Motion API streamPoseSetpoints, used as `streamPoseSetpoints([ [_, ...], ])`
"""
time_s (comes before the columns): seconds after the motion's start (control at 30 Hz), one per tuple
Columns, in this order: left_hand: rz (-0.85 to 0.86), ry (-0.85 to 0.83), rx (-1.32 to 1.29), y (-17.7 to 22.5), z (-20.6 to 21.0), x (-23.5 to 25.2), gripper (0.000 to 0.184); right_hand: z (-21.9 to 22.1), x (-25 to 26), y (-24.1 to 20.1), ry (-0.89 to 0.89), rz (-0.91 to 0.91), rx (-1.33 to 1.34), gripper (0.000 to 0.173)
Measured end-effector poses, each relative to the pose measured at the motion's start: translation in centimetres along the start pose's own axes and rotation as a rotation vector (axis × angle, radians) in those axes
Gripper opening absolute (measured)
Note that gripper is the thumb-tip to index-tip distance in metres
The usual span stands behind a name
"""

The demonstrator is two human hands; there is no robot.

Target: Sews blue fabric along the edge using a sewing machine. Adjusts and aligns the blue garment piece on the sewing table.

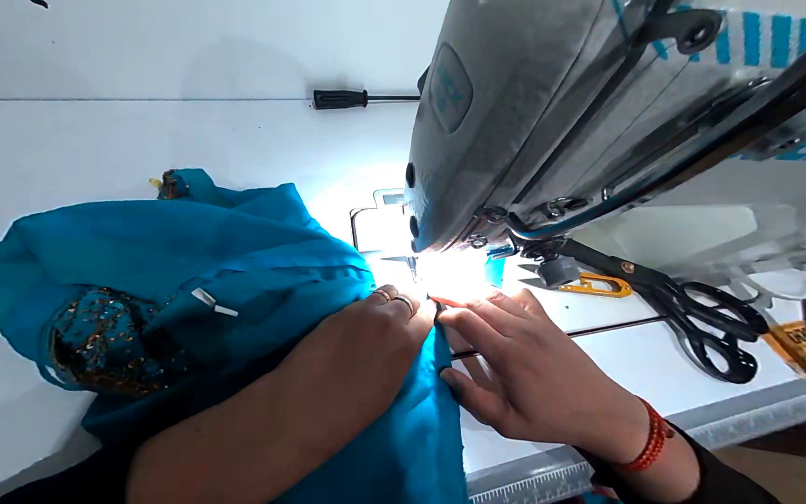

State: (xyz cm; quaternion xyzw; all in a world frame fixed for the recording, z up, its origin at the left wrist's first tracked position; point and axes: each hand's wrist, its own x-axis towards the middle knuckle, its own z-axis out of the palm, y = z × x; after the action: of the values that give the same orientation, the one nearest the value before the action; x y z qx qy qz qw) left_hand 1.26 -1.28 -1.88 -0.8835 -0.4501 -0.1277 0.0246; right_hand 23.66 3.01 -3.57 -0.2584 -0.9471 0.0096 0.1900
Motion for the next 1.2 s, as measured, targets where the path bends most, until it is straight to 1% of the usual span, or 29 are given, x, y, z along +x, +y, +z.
streamPoseSetpoints([
  [0.1,-0.012,0.004,0.005,-0.4,0.1,0.2,0.036,0.1,0.1,0.1,0.019,0.010,-0.008,0.043],
  [0.27,-0.048,-0.008,-0.002,-0.9,-0.2,0.7,0.032,0.2,0.5,0.3,0.024,0.039,0.009,0.041],
  [0.6,-0.094,-0.007,-0.044,-1.7,0.4,0.6,0.033,0.4,0.9,0.4,0.038,0.056,0.067,0.039],
  [0.77,-0.074,-0.026,-0.039,-1.8,0.2,0.6,0.034,0.2,0.0,0.4,0.070,0.068,0.068,0.038],
  [0.87,-0.083,-0.023,-0.045,-1.6,0.1,0.6,0.033,-1.0,-2.0,0.5,0.201,0.075,-0.020,0.034],
  [0.97,-0.066,-0.016,-0.058,-1.8,0.2,0.5,0.034,-3.5,-5.8,2.1,0.323,0.219,-0.117,0.033],
  [1.07,-0.070,-0.046,-0.046,-1.8,0.0,0.6,0.034,-6.1,-10.6,5.7,0.463,0.418,-0.270,0.035],
  [1.13,-0.074,-0.069,-0.033,-1.7,-0.2,0.7,0.034,-7.1,-14.3,8.9,0.483,0.552,-0.327,0.042],
  [1.2,-0.069,-0.063,-0.024,-1.7,-0.2,0.7,0.034,-7.8,-17.1,11.8,0.472,0.638,-0.339,0.050],
])
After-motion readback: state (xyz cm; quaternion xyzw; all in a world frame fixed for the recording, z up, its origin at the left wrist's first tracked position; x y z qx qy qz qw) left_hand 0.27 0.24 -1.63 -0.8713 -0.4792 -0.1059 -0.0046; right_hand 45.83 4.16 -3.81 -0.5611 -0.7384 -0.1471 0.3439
